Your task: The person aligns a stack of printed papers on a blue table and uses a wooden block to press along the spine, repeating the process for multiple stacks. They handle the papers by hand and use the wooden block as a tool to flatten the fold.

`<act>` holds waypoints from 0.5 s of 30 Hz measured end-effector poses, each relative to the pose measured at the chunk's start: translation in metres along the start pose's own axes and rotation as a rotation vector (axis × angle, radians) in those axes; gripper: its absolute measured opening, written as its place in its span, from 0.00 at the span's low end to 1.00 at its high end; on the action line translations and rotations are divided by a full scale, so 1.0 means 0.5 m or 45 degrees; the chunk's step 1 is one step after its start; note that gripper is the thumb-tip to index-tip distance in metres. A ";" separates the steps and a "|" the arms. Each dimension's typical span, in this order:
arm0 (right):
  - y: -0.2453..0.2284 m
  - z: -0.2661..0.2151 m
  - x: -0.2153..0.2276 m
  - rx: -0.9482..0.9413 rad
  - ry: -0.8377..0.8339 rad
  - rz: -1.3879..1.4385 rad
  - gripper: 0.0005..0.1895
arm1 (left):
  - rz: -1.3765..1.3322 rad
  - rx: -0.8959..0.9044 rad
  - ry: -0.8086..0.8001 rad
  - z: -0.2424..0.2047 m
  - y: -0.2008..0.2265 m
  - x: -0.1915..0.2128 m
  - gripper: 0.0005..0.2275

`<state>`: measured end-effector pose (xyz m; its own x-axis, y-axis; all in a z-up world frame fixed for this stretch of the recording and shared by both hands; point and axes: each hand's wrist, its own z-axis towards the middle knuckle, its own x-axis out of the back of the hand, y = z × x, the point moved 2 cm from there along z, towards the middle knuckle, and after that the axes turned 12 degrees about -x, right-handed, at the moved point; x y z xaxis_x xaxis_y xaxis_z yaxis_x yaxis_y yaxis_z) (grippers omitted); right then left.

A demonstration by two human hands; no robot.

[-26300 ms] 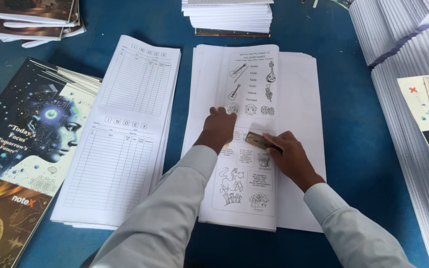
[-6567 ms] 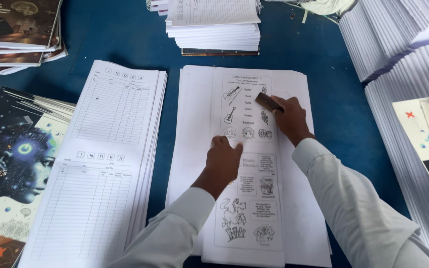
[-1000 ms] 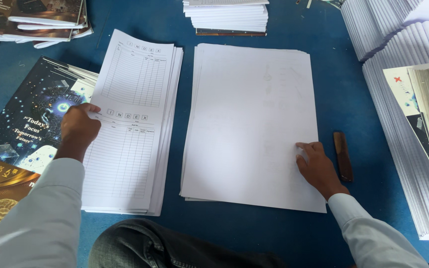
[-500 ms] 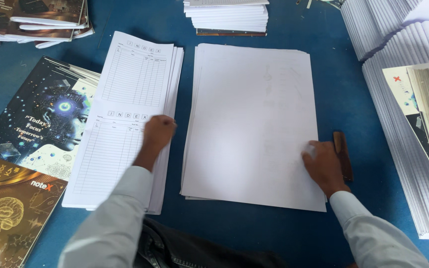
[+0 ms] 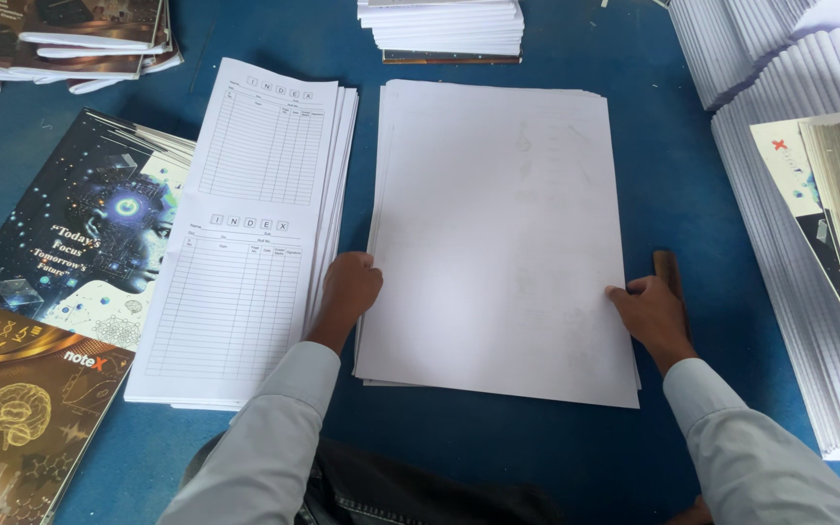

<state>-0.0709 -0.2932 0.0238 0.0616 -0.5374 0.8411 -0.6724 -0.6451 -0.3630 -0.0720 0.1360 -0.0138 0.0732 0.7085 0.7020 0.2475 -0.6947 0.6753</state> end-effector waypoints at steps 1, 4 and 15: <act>0.000 0.001 -0.002 -0.012 -0.003 -0.005 0.31 | -0.006 -0.030 0.047 0.002 0.001 -0.003 0.14; -0.003 0.000 -0.008 -0.033 -0.013 0.020 0.29 | -0.023 -0.074 0.125 0.001 0.000 -0.007 0.16; -0.038 -0.035 0.030 0.132 0.050 0.007 0.20 | 0.003 -0.067 0.066 -0.010 0.017 0.000 0.17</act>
<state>-0.0701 -0.2796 0.0506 0.0277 -0.5209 0.8532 -0.5925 -0.6960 -0.4057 -0.0747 0.1298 -0.0069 0.0232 0.7002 0.7136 0.1961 -0.7031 0.6835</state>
